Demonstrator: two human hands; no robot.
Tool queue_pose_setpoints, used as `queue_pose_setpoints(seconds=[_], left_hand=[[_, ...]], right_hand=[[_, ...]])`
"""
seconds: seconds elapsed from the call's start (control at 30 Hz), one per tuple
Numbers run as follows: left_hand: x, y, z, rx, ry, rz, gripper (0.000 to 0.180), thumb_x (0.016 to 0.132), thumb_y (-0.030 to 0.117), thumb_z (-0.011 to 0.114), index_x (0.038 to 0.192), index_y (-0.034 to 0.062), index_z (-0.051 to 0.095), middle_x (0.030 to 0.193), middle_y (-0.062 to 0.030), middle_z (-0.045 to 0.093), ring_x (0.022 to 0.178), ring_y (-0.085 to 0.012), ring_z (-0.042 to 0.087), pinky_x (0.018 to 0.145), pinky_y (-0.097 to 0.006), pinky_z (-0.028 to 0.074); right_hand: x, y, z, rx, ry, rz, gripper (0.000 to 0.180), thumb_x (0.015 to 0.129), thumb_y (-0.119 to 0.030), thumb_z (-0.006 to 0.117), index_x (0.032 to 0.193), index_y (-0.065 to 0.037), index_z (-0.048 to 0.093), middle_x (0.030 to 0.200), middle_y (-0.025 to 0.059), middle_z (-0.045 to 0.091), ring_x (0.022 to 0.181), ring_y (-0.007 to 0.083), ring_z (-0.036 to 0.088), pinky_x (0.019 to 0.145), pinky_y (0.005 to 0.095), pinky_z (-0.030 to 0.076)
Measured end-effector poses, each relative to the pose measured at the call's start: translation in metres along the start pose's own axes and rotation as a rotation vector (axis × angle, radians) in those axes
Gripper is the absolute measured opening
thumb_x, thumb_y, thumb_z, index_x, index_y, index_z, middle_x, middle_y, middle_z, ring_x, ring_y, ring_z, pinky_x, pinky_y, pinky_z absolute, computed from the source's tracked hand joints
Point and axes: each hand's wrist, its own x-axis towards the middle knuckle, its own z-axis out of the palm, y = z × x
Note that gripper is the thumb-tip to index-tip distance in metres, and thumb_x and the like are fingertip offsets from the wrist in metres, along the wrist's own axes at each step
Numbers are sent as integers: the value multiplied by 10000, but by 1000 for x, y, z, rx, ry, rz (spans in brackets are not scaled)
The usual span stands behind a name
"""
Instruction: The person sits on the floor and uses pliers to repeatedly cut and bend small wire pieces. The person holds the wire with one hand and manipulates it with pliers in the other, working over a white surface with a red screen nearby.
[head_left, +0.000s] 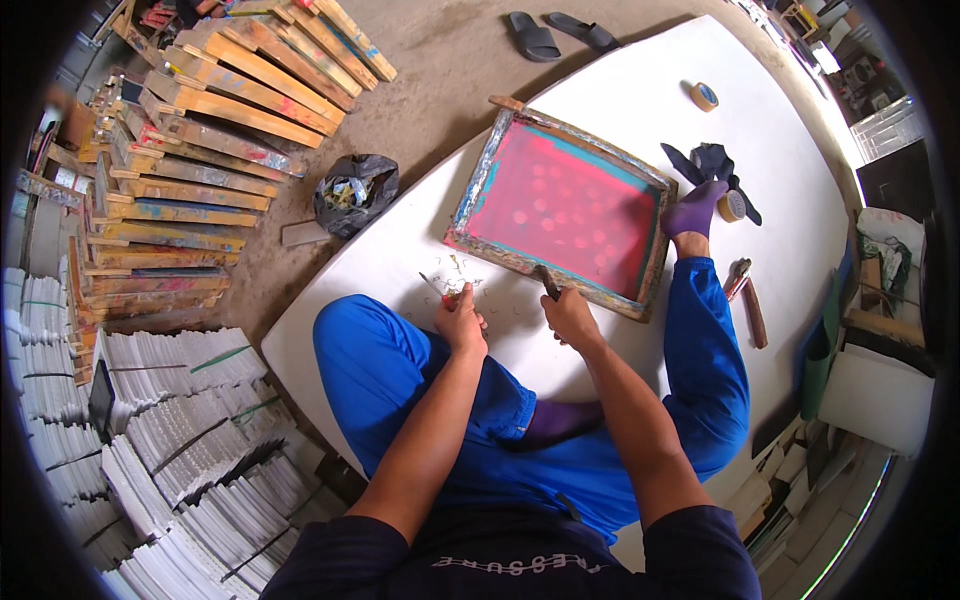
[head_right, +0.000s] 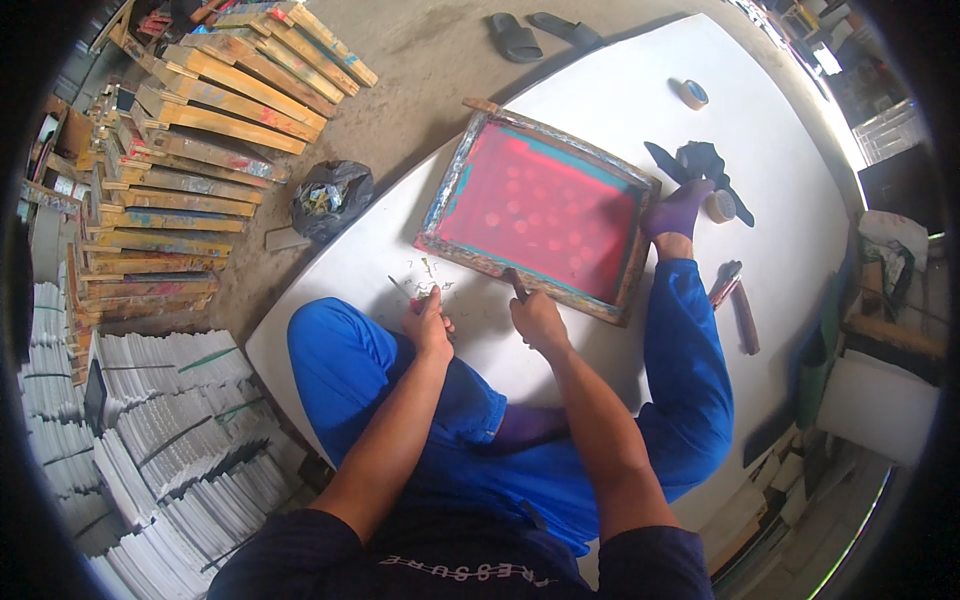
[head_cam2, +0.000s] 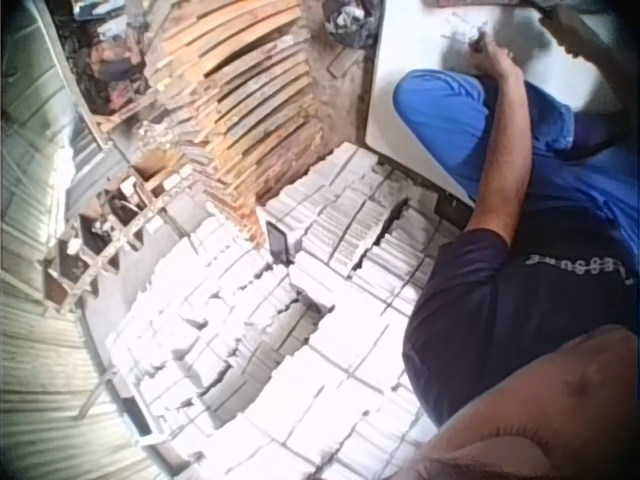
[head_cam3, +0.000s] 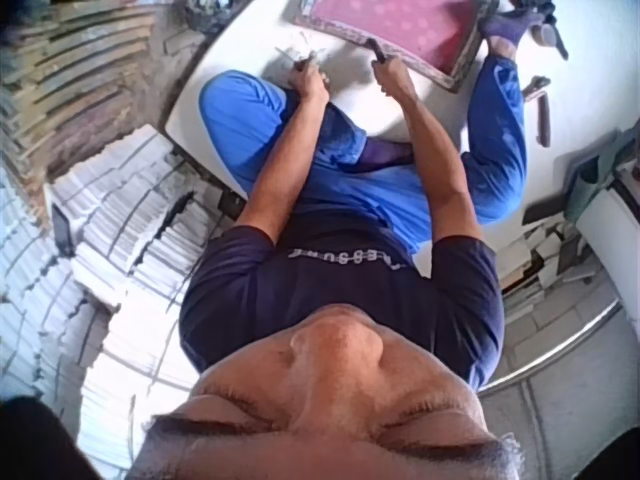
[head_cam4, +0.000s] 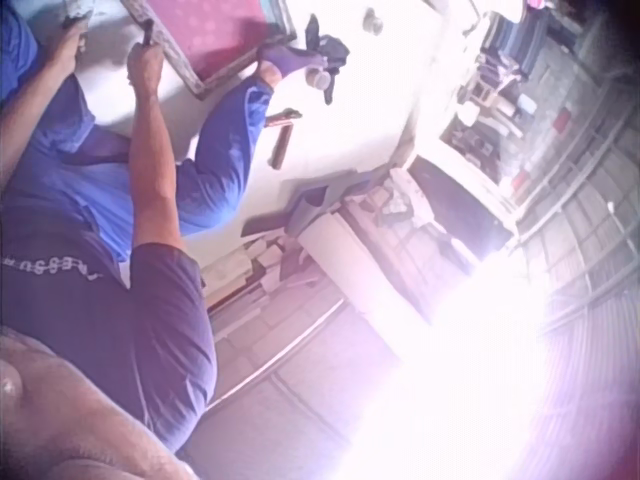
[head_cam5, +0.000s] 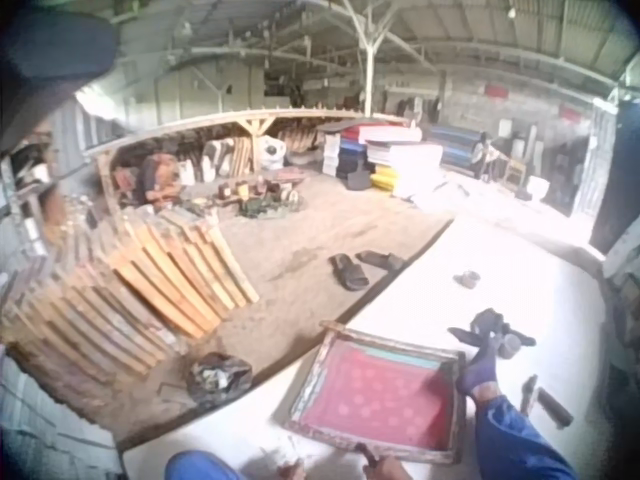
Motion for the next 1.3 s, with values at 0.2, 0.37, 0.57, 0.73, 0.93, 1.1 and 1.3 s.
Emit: queue_pose_setpoints(seconds=[0.2, 0.37, 0.57, 0.73, 0.93, 1.1, 1.3], left_hand=[[4, -6, -3, 7, -33, 12, 253, 879, 255, 760, 906, 91, 570, 708, 0, 485, 445, -98, 425, 404, -268, 351], [-2, -4, -5, 110, -220, -196, 266, 885, 277, 757, 859, 83, 576, 654, 14, 504, 398, -90, 429, 367, -270, 335], [-3, -9, -8, 151, -412, -353, 222, 882, 291, 753, 883, 93, 652, 693, 16, 525, 425, -86, 443, 394, -273, 349], [7, -15, -14, 71, -281, -317, 194, 875, 218, 752, 860, 108, 593, 703, 21, 519, 441, -90, 440, 412, -279, 354], [14, -9, -16, -1, -38, -166, 249, 891, 272, 754, 838, 124, 561, 643, 33, 472, 419, -98, 420, 380, -271, 329], [5, 0, -13, -22, 13, -162, 276, 884, 296, 762, 859, 120, 551, 633, 31, 452, 419, -106, 428, 381, -279, 336], [4, 1, -12, -17, -6, -131, 300, 887, 313, 757, 858, 112, 536, 641, 20, 457, 419, -112, 432, 380, -285, 337]], right_hand=[[0, 25, 40, -315, 338, -161, 409, 939, -387, 523, 1003, 8, 605, 847, 300, 683, 832, 488, 670, 777, 566, 530], [-11, 33, 41, -298, 274, -304, 365, 929, -373, 565, 975, -14, 616, 810, 289, 678, 794, 472, 674, 723, 554, 533], [-25, 42, 58, -322, 81, -478, 365, 907, -381, 628, 954, -19, 646, 773, 250, 678, 748, 438, 670, 693, 513, 531], [-17, 43, 54, -114, -177, -425, 389, 922, -376, 636, 963, 11, 639, 751, 147, 680, 673, 260, 681, 639, 380, 542], [-10, 27, 35, 453, -360, -103, 447, 963, -405, 596, 1096, 21, 572, 936, 141, 671, 767, 234, 696, 636, 382, 569], [0, 11, 19, 463, -370, -63, 424, 973, -391, 574, 1106, 11, 550, 934, 162, 677, 784, 266, 712, 632, 416, 577], [6, 1, 10, 401, -332, -21, 383, 966, -367, 579, 1076, -2, 545, 873, 164, 682, 722, 265, 714, 556, 394, 557]])
